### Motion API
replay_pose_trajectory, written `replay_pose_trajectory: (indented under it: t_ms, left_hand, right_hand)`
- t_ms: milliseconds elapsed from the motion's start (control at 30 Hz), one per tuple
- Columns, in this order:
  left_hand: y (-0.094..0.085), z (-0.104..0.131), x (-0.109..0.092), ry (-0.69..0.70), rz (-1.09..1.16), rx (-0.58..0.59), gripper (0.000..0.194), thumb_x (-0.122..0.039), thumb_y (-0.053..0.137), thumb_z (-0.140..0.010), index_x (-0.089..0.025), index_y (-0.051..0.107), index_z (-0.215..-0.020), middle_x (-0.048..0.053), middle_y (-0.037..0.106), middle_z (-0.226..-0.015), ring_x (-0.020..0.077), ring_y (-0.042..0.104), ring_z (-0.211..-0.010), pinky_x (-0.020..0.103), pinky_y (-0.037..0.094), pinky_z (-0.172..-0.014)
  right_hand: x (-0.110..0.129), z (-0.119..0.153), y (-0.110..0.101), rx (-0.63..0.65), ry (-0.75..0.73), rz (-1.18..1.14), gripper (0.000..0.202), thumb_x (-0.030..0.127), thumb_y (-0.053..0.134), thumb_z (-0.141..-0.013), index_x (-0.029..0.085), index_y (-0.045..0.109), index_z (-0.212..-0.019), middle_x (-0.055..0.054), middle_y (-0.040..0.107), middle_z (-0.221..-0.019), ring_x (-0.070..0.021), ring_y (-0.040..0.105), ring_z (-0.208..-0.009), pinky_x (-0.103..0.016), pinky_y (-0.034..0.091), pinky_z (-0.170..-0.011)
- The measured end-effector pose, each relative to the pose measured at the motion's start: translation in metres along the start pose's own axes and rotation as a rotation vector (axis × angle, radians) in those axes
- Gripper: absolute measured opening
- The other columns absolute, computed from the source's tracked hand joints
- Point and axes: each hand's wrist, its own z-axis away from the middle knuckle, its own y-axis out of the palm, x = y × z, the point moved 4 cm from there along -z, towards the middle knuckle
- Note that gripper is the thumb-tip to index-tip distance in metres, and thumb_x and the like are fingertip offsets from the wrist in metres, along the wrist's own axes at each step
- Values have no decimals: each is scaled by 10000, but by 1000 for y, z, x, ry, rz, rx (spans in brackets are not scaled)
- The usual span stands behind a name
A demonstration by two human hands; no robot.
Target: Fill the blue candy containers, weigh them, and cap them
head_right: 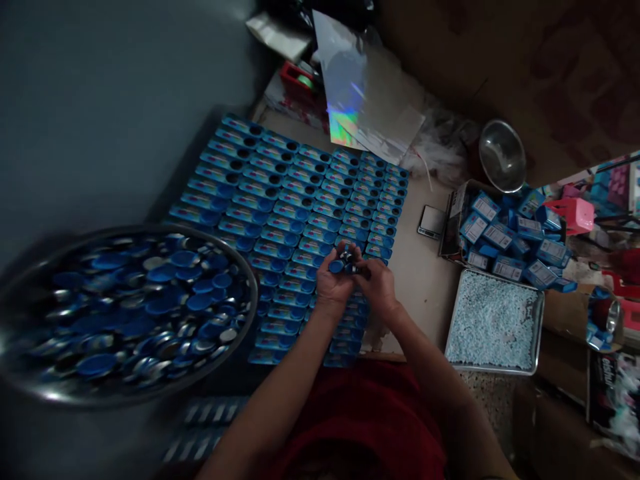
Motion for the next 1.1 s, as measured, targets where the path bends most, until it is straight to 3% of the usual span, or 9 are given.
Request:
replay_pose_trajectory:
  t_ms: [167, 333, 467, 633, 800, 933, 1100]
  left_hand:
    - [24, -15, 0, -62, -61, 80, 321, -223, 452, -1056, -194, 750, -940, 77, 816, -1013, 225, 775, -1106, 402, 607, -1038]
    - [47, -25, 0, -61, -118, 167, 319, -216, 451, -1051, -178, 742, -928, 101, 821, -1073, 283, 704, -1315, 499, 550, -1148]
    - [57, -28, 1, -129, -161, 179, 349, -247, 420, -1081, -175, 758, -1039, 98, 820, -1128, 278, 703, -1315, 483, 567, -1120]
    - [64, -36, 11, -142, -174, 171, 349, -264, 458, -1060, -165, 748, -1228, 127, 799, -1245, 282, 688, -1338, 460, 564, -1122]
    - [57, -47, 20, -135, -131, 66, 342, -251, 445, -1076, -174, 757, -1192, 110, 821, -1122, 267, 753, -1215, 491, 567, -1129]
    - [47, -48, 7, -93, -119, 47, 319, -256, 454, -1086, -193, 767, -1086, 80, 822, -1155, 252, 752, -1217, 488, 586, -1113]
    - [48, -51, -22, -56, -202, 68, 307, -280, 489, -1085, -175, 777, -1086, 110, 810, -1222, 273, 721, -1288, 473, 598, -1103]
  right_hand:
    - [12, -20, -7, -46, -76, -19, 136, 194, 620, -858, 228, 698, -963, -43, 725, -961, -182, 664, -826, -304, 538, -818]
    - [7, -32, -24, -139, -32, -255, 121, 268, 619, -852, 236, 600, -968, 17, 680, -836, -147, 617, -696, -269, 526, -691]
    - [-2, -38, -47, -203, -30, -242, 163, 334, 646, -913, 224, 681, -1028, -14, 707, -871, -156, 630, -713, -286, 536, -706]
    - [-10, -57, -56, -94, -165, -44, 210, 209, 663, -904, 235, 790, -1070, -58, 701, -1021, -154, 630, -764, -293, 536, -766]
    - [-22, -63, -49, -124, -81, -161, 21, 225, 723, -812, 213, 707, -817, -38, 649, -922, -153, 595, -748, -290, 518, -724]
    - [-37, -61, -54, -183, 69, -337, 132, 275, 660, -779, 243, 532, -766, 27, 587, -754, -142, 536, -676, -271, 465, -659]
    - [-72, -103, -87, -236, 262, -299, 200, 359, 718, -743, 214, 679, -875, -7, 696, -781, -179, 629, -722, -300, 493, -703]
